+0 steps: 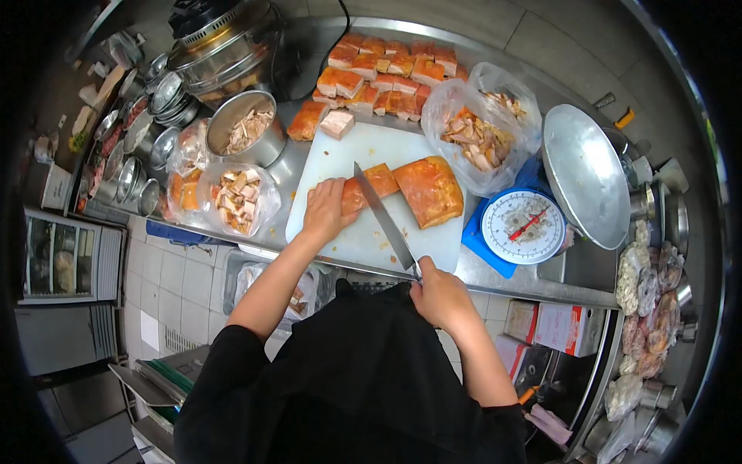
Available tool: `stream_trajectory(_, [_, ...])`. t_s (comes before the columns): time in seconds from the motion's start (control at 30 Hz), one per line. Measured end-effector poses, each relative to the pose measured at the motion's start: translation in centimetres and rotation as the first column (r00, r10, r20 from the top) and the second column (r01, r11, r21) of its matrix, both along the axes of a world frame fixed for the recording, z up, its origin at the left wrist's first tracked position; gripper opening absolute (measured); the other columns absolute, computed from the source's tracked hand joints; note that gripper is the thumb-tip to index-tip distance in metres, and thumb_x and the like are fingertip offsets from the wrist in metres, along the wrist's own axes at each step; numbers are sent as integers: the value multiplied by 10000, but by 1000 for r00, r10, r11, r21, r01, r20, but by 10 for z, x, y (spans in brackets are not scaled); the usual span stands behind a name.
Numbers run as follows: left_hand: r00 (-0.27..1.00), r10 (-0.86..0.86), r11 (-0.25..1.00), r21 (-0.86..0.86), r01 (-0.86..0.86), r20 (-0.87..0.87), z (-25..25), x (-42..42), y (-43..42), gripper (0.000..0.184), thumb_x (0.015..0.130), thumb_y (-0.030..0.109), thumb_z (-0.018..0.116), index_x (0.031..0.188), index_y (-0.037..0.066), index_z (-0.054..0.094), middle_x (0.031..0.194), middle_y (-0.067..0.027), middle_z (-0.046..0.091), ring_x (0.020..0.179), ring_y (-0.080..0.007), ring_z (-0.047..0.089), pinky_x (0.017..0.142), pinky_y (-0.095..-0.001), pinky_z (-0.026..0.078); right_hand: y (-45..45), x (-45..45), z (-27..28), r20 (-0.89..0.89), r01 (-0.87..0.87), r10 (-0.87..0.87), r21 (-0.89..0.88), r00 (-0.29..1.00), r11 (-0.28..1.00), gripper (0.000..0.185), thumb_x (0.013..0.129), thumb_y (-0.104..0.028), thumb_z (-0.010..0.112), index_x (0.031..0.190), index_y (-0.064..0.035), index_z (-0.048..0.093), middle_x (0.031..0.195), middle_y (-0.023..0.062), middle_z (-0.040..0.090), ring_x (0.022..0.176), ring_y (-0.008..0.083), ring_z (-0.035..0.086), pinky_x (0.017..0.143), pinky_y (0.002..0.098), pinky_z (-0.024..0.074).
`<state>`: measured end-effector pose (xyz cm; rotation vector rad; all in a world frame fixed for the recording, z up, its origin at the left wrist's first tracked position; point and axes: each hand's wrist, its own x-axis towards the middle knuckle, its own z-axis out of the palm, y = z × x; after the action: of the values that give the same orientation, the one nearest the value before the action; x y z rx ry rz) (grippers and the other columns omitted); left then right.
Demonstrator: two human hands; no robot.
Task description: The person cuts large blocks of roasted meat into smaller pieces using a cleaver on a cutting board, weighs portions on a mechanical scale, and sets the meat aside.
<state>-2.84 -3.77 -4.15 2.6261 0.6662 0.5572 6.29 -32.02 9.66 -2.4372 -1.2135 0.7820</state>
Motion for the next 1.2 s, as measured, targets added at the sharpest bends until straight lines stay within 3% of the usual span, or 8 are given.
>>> stream_trajectory(0.13, [998,-17,1000,-4,17,67,3,-9,-11,777,733,283,878,1376,61,503,1304,-122,529,1254,-319,500,1044,-455,376,-17,-5,5,-59,22,-24,-49,998,999,377,938,-180,634,1223,3,469,895,314,688,879,504,667,769,563,507])
stream_trajectory(0.23, [989,-69,989,-125,85,128,8,-16,-16,725,790,291,840,1395,74,505,1349,-159,531,1295,-349,491,1093,-459,367,-33,-6,2,-55,25,-27,-38,998,999,408,944,-187,638,1268,-8,466,901,306,689,887,503,665,769,554,505])
stream_trajectory(0.33, [969,-48,984,-158,87,241,-1,-16,-18,574,834,233,804,1324,71,552,1328,-161,554,1264,-353,516,1076,-451,388,-43,-8,2,-87,47,-51,-43,995,998,410,940,-184,647,1275,-24,471,889,292,686,877,507,659,764,553,498])
stream_trajectory(0.4, [962,-34,947,-298,117,270,-1,-16,-16,399,862,179,768,1201,54,600,1252,-161,597,1196,-355,560,1031,-435,436,-52,-11,0,-77,45,-46,-19,996,999,390,939,-176,652,1256,-28,480,876,289,681,867,509,654,754,554,493])
stream_trajectory(0.5, [942,-72,952,-260,163,328,7,-15,-18,306,851,160,764,1094,45,620,1174,-153,626,1138,-347,590,984,-413,475,-57,-15,9,-72,59,-59,-9,996,998,340,935,-175,656,1202,-31,501,854,283,680,859,517,647,754,574,488])
stream_trajectory(0.63, [941,-162,945,-228,235,297,17,-16,-17,294,826,152,775,1054,38,627,1148,-148,629,1124,-343,596,956,-409,496,-66,-18,17,-86,77,-80,-40,993,996,297,929,-180,662,1139,-35,509,832,277,681,858,517,646,764,584,490])
stream_trajectory(0.97, [953,-238,941,-196,274,189,25,-14,-22,369,793,179,800,1121,94,653,1168,-118,583,1133,-334,575,958,-414,486,-77,-22,26,-55,91,-93,-49,994,995,272,924,-178,664,1102,-42,510,804,266,681,822,512,652,739,583,498])
stream_trajectory(1.2, [951,-244,948,-158,275,189,27,-11,-23,409,780,185,806,1129,58,635,1153,-130,609,1135,-342,576,974,-423,478,-55,-19,28,0,69,-69,65,998,996,302,930,-183,652,1161,-36,522,794,265,683,804,496,661,736,578,507])
